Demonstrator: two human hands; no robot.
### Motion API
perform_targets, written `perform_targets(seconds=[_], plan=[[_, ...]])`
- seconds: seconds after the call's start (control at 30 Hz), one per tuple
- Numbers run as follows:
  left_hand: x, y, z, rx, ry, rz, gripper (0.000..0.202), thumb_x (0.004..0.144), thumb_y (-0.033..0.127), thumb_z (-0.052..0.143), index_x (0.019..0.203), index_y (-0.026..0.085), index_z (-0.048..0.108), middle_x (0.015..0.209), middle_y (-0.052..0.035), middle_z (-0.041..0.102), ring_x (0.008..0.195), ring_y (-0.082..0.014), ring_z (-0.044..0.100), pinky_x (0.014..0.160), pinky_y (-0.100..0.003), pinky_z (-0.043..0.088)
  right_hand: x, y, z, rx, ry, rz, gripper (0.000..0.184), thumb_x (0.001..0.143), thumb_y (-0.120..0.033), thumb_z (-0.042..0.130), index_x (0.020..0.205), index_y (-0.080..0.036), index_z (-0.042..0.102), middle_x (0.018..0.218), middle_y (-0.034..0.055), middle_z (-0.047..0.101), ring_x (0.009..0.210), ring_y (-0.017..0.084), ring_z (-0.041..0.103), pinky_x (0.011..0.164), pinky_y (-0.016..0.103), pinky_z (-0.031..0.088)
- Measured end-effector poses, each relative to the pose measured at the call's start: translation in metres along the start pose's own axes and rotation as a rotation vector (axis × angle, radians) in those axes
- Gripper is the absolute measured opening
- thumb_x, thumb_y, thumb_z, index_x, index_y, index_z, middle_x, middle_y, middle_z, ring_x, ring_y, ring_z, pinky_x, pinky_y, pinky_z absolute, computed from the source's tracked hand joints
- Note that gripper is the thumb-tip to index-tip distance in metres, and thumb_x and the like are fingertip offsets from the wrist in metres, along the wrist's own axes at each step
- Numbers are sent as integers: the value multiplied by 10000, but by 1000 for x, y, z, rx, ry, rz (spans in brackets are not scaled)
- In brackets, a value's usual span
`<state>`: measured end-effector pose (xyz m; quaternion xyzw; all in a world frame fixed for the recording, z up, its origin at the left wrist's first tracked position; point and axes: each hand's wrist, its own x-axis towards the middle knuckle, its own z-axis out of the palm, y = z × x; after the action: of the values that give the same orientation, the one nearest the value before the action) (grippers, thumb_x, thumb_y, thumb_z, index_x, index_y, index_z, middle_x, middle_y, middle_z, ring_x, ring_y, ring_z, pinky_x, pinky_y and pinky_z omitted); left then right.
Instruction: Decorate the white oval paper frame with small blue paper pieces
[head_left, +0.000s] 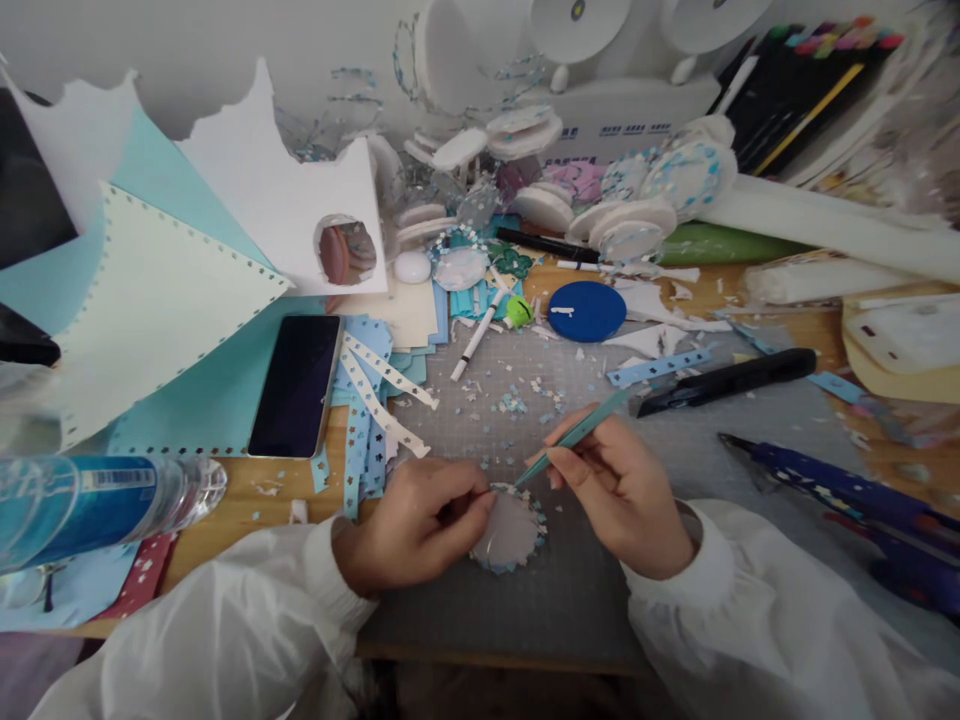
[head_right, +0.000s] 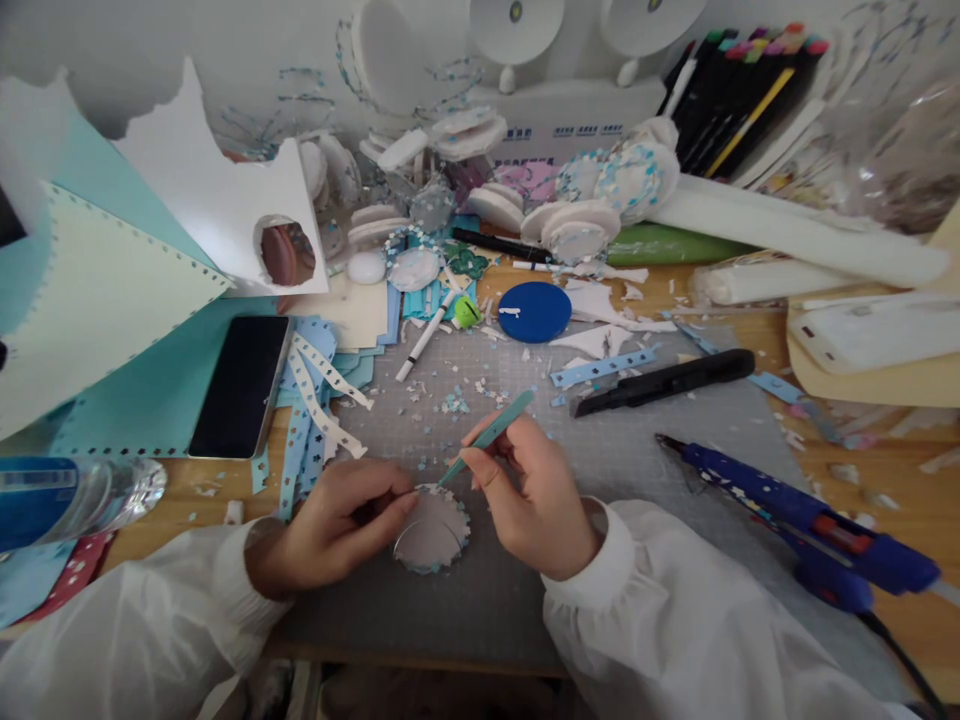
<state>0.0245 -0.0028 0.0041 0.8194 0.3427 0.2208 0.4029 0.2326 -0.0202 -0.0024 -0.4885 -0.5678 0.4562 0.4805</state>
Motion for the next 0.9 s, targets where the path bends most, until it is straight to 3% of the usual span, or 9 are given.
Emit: perform_targets(seconds=[0.6,0.9], plan=[[0,0,-1,25,-13,51,182,911,183,478,738,155,530,582,29,472,529,-93,423,524,-227,315,1,1,-1,45,-50,27,62,904,-270,561,908,-208,557,710,-1,598,584,106,559,542,217,476],[1,-2,-2,42,-33,114,171,916,178,461,771,156,550,610,-5,548,557,-118,487,544,-238,356,4,-1,2,82,-54,107,199,889,-394,579,858,-200,549,644,-11,558,541,112,539,503,227,468]])
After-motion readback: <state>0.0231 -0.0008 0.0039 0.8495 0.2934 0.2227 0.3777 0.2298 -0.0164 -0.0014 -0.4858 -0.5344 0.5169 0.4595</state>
